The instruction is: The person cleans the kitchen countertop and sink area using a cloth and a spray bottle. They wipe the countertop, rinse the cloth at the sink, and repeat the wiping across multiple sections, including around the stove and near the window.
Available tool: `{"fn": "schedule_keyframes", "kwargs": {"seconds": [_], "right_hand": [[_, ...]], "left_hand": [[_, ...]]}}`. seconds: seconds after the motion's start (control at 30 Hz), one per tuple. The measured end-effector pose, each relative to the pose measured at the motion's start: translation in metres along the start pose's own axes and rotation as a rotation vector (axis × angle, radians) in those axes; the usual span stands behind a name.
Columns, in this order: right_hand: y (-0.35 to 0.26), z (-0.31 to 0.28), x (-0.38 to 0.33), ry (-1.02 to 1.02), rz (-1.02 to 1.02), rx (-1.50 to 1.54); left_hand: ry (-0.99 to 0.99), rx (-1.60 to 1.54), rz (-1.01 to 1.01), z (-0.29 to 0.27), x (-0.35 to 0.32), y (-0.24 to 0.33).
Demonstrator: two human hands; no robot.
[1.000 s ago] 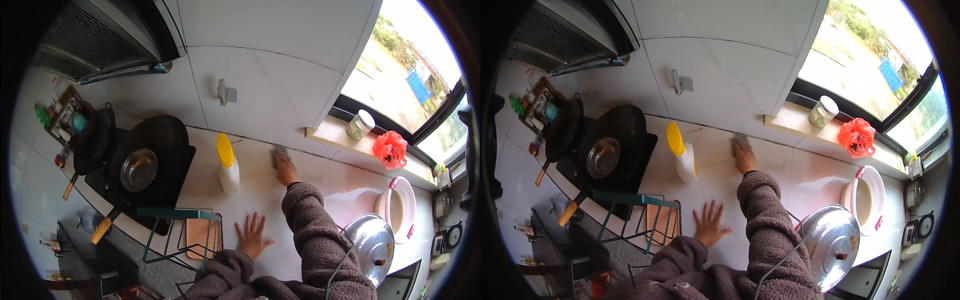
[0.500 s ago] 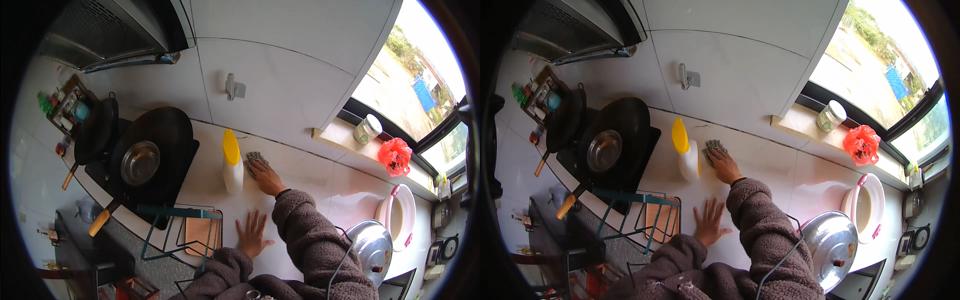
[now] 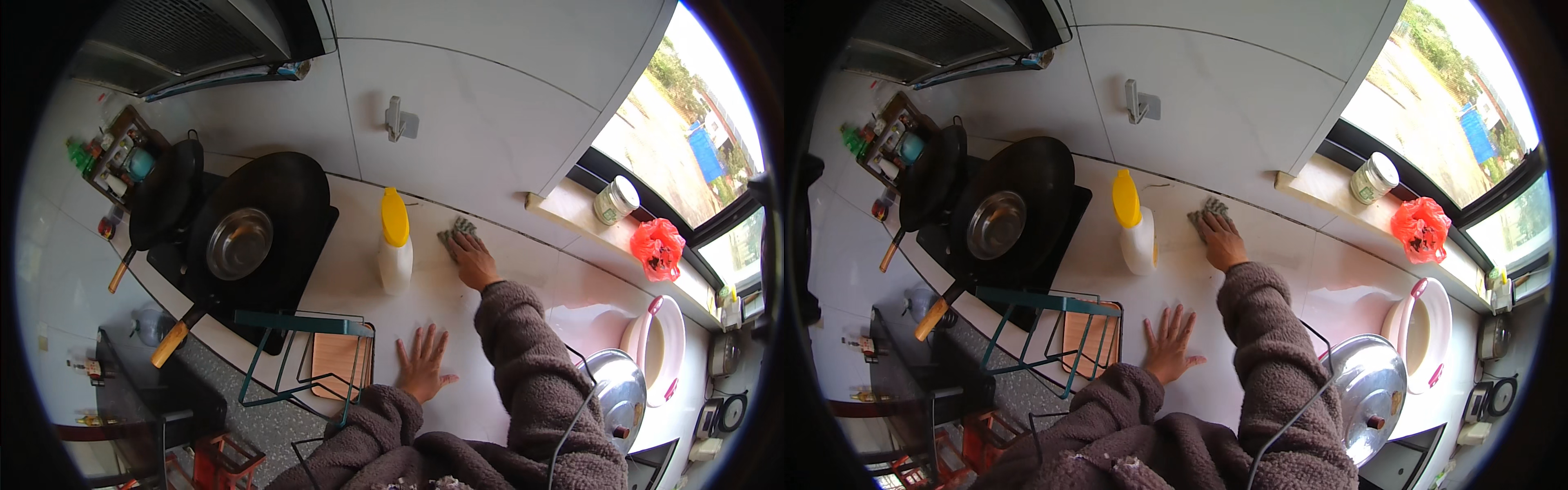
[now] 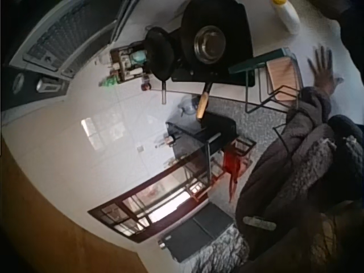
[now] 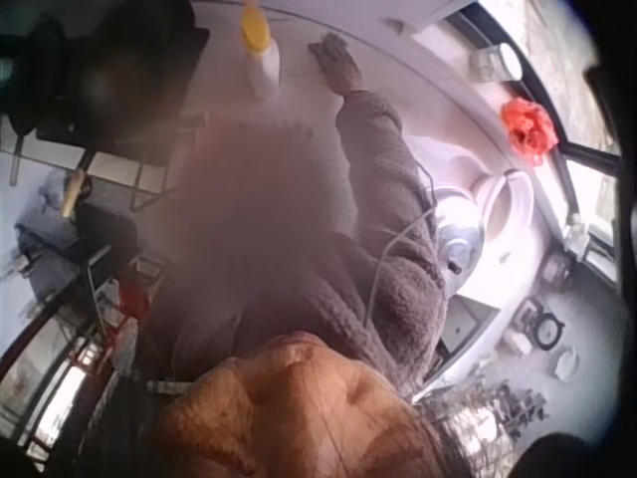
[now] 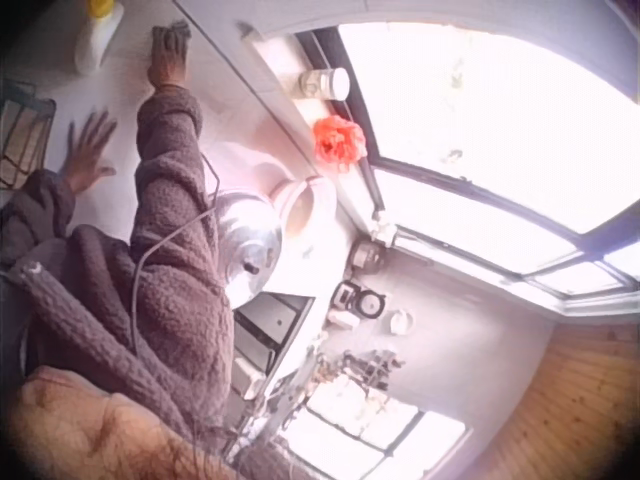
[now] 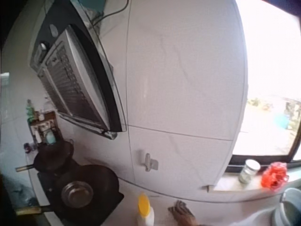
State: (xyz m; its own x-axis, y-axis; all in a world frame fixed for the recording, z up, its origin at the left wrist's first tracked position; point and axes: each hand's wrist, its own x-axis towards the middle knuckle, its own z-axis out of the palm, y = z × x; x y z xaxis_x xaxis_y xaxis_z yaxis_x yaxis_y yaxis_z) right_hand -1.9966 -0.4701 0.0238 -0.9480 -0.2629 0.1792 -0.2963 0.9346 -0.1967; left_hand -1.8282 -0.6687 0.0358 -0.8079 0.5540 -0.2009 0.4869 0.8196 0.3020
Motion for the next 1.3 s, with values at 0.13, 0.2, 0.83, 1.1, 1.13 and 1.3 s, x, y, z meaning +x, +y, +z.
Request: {"fn": "schedule_keyframes", "kwargs": {"seconds": [0.13, 0.2, 0.83, 1.1, 1.13, 1.3], "right_hand": [[-0.008, 0.004, 0.021, -0.309, -0.072, 0.093], [-0.013, 0.003, 0.02, -0.248, 0.02, -0.064], [-0.014, -0.012, 0.001, -0.186, 0.136, -0.125], [-0.029, 0.006, 0.003, -0.203, -0.11, 0.052], [-0.036, 0.011, 0.002, -0.257, -0.137, 0.123], [-0.023, 0.039, 0.107, -0.02, -0.181, -0.077]], "left_hand": [[0.028, 0.004, 0.026, 0.002, 0.0, -0.001], [0.043, -0.034, 0.038, 0.004, -0.001, -0.004], [0.053, 0.006, 0.022, 0.004, 0.0, -0.001], [0.053, -0.027, 0.034, 0.003, 0.002, -0.002], [0.028, -0.037, 0.029, 0.004, 0.001, -0.002], [0.109, 0.019, 0.037, 0.009, 0.001, -0.002]]}}
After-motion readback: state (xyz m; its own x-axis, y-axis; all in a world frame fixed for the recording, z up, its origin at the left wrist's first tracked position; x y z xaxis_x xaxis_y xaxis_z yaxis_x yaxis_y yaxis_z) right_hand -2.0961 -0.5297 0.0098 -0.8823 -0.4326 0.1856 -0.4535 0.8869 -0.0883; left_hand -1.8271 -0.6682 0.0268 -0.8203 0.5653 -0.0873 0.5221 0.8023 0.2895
